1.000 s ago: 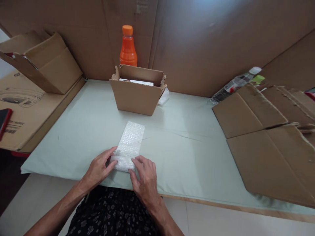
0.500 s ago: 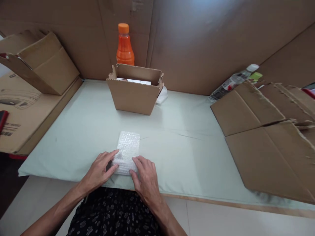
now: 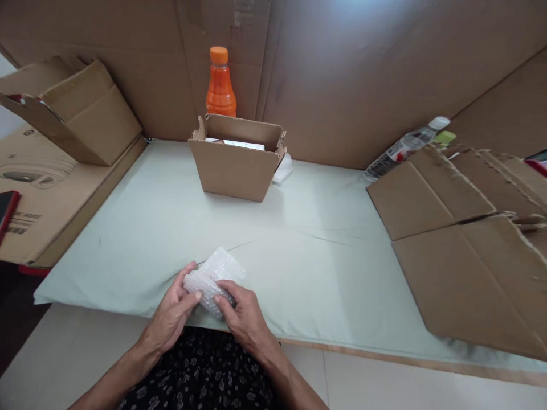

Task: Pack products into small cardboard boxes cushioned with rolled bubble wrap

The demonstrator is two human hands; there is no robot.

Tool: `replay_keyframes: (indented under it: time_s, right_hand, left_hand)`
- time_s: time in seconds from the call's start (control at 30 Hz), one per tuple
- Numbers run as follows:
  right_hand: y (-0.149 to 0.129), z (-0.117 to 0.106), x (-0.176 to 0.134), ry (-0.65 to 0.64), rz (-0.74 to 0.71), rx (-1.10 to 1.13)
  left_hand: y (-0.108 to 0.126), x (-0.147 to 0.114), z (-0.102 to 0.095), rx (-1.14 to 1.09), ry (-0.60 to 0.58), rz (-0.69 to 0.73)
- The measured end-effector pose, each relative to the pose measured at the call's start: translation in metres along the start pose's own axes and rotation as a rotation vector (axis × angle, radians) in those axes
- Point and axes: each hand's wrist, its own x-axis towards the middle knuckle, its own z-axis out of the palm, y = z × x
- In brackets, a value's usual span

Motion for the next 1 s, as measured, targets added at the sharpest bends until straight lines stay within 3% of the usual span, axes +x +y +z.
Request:
replay_keyframes:
  time_s: [0.1,0.17,0.23,0.3,0.37,0.47,0.53,0.6,0.7,0.8,0.87,0.93,1.0]
  right_hand:
    - [0.001,-0.013,0.001,0.178,-0.025,-0.073]
    - [0.005,-0.023,0.009,0.256,0.022,-0.054]
    - [0.006,-0.029,0.019,0.162,0.075,0.068]
    - [0.003,-0.025,0.024,0.055,0.066,0.159]
    - [-0.006,-0.013,0.024,0.06,-0.002,0.143]
    - [-0.022,0.005,0.018,0.119,-0.115,0.093]
    - [-0.027,0.012,0.015,0.09,-0.129,0.157]
    - [-0.025,0.013,0.016,0.072,-0.106,0.253]
    - [-0.014,0.007,0.022,0.156,0.031,0.356]
    - [0.0,0.001,0.028,0.23,0.212,0.483]
    - [0.006,-0.004,0.031,0.23,0.259,0.572]
    - [0.008,-0.012,0.033,0.158,0.252,0.616]
    - [0.008,-0.025,0.037,0.028,0.236,0.633]
  left_hand:
    - [0.004,0.003,0.008,-0.081,0.014,-0.037]
    - [0.01,0.003,0.006,-0.073,-0.037,0.001]
    - [0.016,0.002,0.002,0.001,-0.123,0.038]
    - [0.019,0.003,-0.001,0.172,-0.137,0.088]
    - [0.018,0.007,-0.002,0.426,-0.015,0.208]
    - [0.009,0.016,0.002,0.746,0.228,0.5]
    - [0.002,0.019,0.009,0.85,0.28,0.658]
    - [-0.004,0.018,0.016,0.899,0.218,0.749]
    - [-0.006,0.012,0.02,0.893,0.017,0.793]
    - [-0.004,0.011,0.016,0.824,-0.002,0.755]
    - [-0.002,0.016,0.013,0.737,-0.04,0.57]
    - [-0.001,0.022,0.012,0.62,-0.137,0.349]
    - [0.001,0.029,0.012,0.564,-0.193,0.261]
